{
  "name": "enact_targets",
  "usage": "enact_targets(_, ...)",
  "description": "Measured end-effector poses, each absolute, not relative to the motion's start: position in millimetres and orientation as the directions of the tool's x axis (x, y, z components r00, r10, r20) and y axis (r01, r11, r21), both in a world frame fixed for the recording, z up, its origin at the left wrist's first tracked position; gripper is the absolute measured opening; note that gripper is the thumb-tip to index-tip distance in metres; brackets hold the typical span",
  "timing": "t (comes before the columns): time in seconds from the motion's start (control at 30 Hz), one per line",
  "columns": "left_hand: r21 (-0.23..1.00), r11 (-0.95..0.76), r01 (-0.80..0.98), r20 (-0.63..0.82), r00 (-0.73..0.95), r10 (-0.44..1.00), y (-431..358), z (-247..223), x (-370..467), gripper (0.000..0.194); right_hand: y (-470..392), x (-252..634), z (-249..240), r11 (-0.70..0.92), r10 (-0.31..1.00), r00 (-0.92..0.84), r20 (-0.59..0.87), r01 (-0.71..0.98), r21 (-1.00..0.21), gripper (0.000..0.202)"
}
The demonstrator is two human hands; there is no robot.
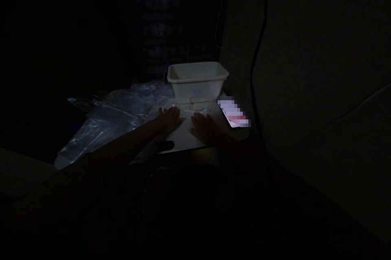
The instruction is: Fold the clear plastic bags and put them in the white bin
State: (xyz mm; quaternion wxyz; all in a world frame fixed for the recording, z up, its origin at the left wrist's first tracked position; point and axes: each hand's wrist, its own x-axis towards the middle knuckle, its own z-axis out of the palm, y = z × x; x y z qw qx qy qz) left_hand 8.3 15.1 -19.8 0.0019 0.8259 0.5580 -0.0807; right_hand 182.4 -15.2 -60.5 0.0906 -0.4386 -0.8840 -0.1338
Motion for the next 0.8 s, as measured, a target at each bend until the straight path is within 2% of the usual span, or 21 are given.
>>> enact_targets(0.17,-0.154,-0.345,0.926,-0.068,0.338,0.939,17,-23,4,0.063,-21,182,-57,0.582,0.73,-0.61,0.307,0.791,0.188,0.047)
enact_targets(0.27,-0.177,-0.365,0.914,-0.037,0.364,0.931,14,-21,1,0.061,-23,181,-52,0.573,0.74,-0.591,0.321,0.804,0.159,0.042)
enact_targets(0.37,-0.147,-0.408,0.901,-0.035,0.408,0.912,9,-17,3,0.06,-21,180,-39,0.548,0.78,-0.555,0.288,0.829,0.115,0.034)
enact_targets(0.47,-0.104,-0.447,0.889,-0.042,0.445,0.895,3,-13,8,0.058,-14,181,-22,0.451,0.861,-0.463,0.21,0.886,0.106,0.029)
enact_targets(0.57,-0.099,-0.446,0.89,-0.031,0.445,0.895,3,-7,6,0.055,-5,187,-9,0.309,0.922,-0.325,0.21,0.945,0.102,0.029)
enact_targets(0.7,-0.163,-0.423,0.891,0.019,0.431,0.902,9,4,-14,0.042,3,200,-3,0.112,0.974,-0.121,0.193,0.992,0.057,0.031)
enact_targets(0.8,-0.229,-0.335,0.914,0.038,0.353,0.935,14,9,-38,0.033,5,206,-5,0.083,0.977,-0.088,0.196,0.996,0.036,0.031)
